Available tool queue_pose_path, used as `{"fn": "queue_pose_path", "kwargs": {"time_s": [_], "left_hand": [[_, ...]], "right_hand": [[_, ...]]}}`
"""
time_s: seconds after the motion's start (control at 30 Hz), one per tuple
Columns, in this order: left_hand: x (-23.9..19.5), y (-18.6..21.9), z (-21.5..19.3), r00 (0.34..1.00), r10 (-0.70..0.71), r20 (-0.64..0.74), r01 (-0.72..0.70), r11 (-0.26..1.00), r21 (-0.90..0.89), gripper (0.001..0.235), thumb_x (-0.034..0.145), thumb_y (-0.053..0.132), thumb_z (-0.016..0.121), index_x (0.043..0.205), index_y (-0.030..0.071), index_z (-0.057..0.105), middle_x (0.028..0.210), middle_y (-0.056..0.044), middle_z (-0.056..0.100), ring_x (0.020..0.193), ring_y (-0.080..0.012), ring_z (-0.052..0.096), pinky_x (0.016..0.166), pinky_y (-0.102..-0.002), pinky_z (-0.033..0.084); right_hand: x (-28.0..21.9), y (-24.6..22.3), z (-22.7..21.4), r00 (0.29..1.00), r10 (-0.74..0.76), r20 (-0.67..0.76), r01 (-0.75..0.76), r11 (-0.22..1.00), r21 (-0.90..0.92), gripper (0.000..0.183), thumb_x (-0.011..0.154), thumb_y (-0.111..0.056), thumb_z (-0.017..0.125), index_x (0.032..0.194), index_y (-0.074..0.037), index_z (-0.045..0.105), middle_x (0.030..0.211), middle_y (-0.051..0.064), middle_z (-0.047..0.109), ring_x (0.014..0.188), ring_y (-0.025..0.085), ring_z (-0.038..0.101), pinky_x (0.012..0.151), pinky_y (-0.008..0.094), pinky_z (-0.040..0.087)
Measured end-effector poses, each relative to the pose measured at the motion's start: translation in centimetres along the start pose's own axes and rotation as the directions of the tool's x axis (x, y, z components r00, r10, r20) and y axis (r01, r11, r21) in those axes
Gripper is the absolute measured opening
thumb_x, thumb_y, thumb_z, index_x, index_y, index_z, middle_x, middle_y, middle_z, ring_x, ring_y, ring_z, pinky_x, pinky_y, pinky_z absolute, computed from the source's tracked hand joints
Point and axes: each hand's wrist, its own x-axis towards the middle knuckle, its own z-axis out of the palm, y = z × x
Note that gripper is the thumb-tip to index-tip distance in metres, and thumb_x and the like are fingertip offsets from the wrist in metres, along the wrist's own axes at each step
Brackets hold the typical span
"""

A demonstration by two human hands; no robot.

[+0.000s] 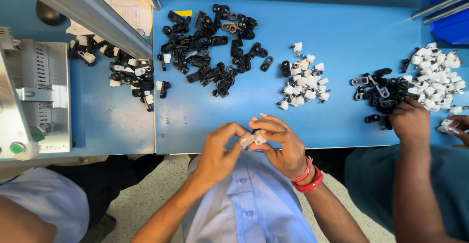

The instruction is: The person repeatedly picks black and white plastic connector halves from piles on a blue workbench, aligns and snaps them together by hand, and places the assembled units into a growing pile. The process continues with consistent hand motions and no tools.

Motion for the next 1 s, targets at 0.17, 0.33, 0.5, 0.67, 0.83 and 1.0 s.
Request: {"fn": "queue_pose_path", "kwargs": {"time_s": [0.17,0.33,0.5,0.67,0.83,1.0], "left_hand": [[-0.2,1.8,1.7,0.926,0.363,-0.108,-0.299,0.875,0.381,0.006,0.100,0.002,0.062,0.104,0.003,0.066,0.105,-0.007,0.071,0.101,-0.0181,0.064,0.089,-0.030,0.052],[1.2,0.9,1.9,0.995,-0.081,0.063,0.101,0.878,-0.468,0.011,0.098,0.008,0.063,0.098,0.000,0.056,0.095,-0.013,0.065,0.090,-0.0171,0.058,0.080,-0.029,0.048],[1.4,0.4,1.5,0.984,0.124,-0.126,-0.100,0.978,0.182,0.009,0.098,0.008,0.062,0.094,0.000,0.061,0.087,-0.012,0.067,0.083,-0.0139,0.062,0.077,-0.030,0.048],[0.9,-0.2,0.6,0.989,-0.112,-0.101,0.113,0.994,0.002,0.012,0.096,0.008,0.059,0.090,-0.002,0.061,0.079,-0.011,0.068,0.073,-0.0141,0.058,0.067,-0.031,0.048],[0.9,-0.7,-0.3,0.987,-0.129,-0.094,0.088,0.933,-0.348,0.012,0.096,0.010,0.064,0.095,-0.002,0.066,0.086,-0.008,0.071,0.080,-0.0120,0.064,0.075,-0.029,0.051],[0.7,-0.2,-0.7,0.975,0.000,-0.222,0.005,1.000,0.020,0.019,0.100,0.013,0.060,0.089,-0.002,0.065,0.078,-0.006,0.064,0.073,-0.0139,0.058,0.070,-0.029,0.046]], "right_hand": [[-0.2,0.1,-0.8,0.989,0.095,-0.113,-0.080,0.988,0.133,0.044,0.086,-0.013,0.083,0.115,-0.003,0.051,0.117,0.018,0.073,0.112,0.031,0.074,0.104,0.045,0.059],[-0.2,-0.1,-1.6,0.995,0.097,0.011,-0.098,0.988,0.118,0.054,0.083,-0.011,0.086,0.125,-0.002,0.053,0.119,0.020,0.073,0.111,0.029,0.075,0.093,0.036,0.062],[-0.2,0.5,-1.2,0.980,0.184,0.072,-0.187,0.982,0.037,0.061,0.085,-0.006,0.085,0.135,0.001,0.051,0.120,0.018,0.075,0.110,0.027,0.076,0.095,0.035,0.061],[-0.2,0.5,0.6,0.977,0.212,-0.035,-0.202,0.962,0.183,0.055,0.087,-0.004,0.084,0.132,0.000,0.053,0.122,0.016,0.072,0.112,0.027,0.074,0.100,0.034,0.060],[0.9,0.0,0.8,0.994,0.093,0.050,-0.090,0.994,-0.056,0.047,0.083,0.000,0.083,0.124,-0.005,0.060,0.118,0.017,0.074,0.107,0.027,0.074,0.092,0.033,0.060],[1.3,-0.8,1.1,0.961,0.275,-0.008,-0.266,0.937,0.226,0.052,0.095,0.003,0.073,0.140,0.000,0.047,0.130,0.018,0.071,0.119,0.030,0.074,0.097,0.033,0.064]]}}
